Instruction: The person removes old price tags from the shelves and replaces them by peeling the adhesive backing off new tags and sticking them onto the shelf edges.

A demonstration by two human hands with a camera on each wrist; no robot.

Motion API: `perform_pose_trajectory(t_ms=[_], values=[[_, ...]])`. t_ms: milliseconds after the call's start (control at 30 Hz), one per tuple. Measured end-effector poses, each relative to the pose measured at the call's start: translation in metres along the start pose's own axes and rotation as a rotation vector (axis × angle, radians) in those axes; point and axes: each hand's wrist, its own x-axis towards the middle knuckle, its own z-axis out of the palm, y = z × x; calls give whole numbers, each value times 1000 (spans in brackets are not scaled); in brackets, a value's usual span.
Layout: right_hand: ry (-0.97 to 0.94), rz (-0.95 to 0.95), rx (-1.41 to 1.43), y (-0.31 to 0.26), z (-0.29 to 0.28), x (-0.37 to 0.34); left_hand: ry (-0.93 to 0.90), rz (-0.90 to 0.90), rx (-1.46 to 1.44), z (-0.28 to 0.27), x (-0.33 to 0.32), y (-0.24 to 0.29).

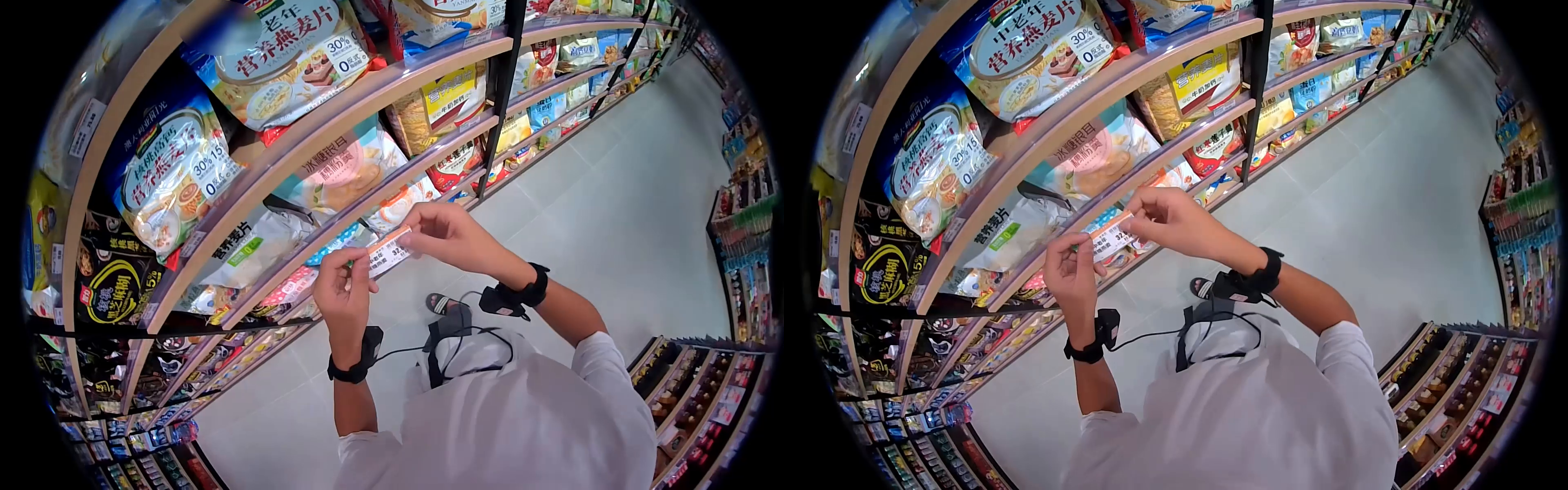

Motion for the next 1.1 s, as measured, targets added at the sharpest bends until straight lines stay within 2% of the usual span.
perform_pose_trajectory(t_ms=[33,100,167,233,300,400,433,467,533,567,600,667,733,767,933,967,1100], values=[[42,15,-32,-2,5,-14,33,-41,-6,2,-10,-1],[163,-7,-88,7,17,-38,-15,-54,-94,7,-22,-9],[250,-15,5,18,30,-65,-72,-160,-186,15,-49,-7],[336,-4,-21,2,51,-101,-98,-223,-271,20,-72,10],[404,-30,-106,-19,62,-121,-127,-206,-338,26,-79,25],[512,-83,-1254,-64,85,-158,-275,-173,-343,6,-92,35],[628,-151,-1245,-87,101,-173,-267,-158,-331,0,-96,41],[810,-332,-1116,-113,128,-186,-300,-128,-347,-6,-98,45],[790,-932,-1547,-160,177,-244,-358,-93,-351,-27,-104,53],[726,-1131,-1667,-173,200,-259,-343,-105,-340,-33,-105,62],[596,-1151,-1715,-172,224,-262,-398,-55,-376,-45,-106,59],[429,-975,-1704,-150,260,-253,-434,22,-417,-62,-108,60],[391,-835,-1660,-124,282,-236,-430,108,-394,-79,-113,58],[396,-772,-1647,-114,290,-230,-457,40,-420,-89,-122,60],[501,-686,-1634,-83,330,-221,-513,-29,-448,-136,-129,53],[530,-672,-1627,-79,332,-221,-475,-70,-449,-139,-131,55],[567,-656,-1609,-68,339,-229,-426,-45,-387,-152,-137,49]])
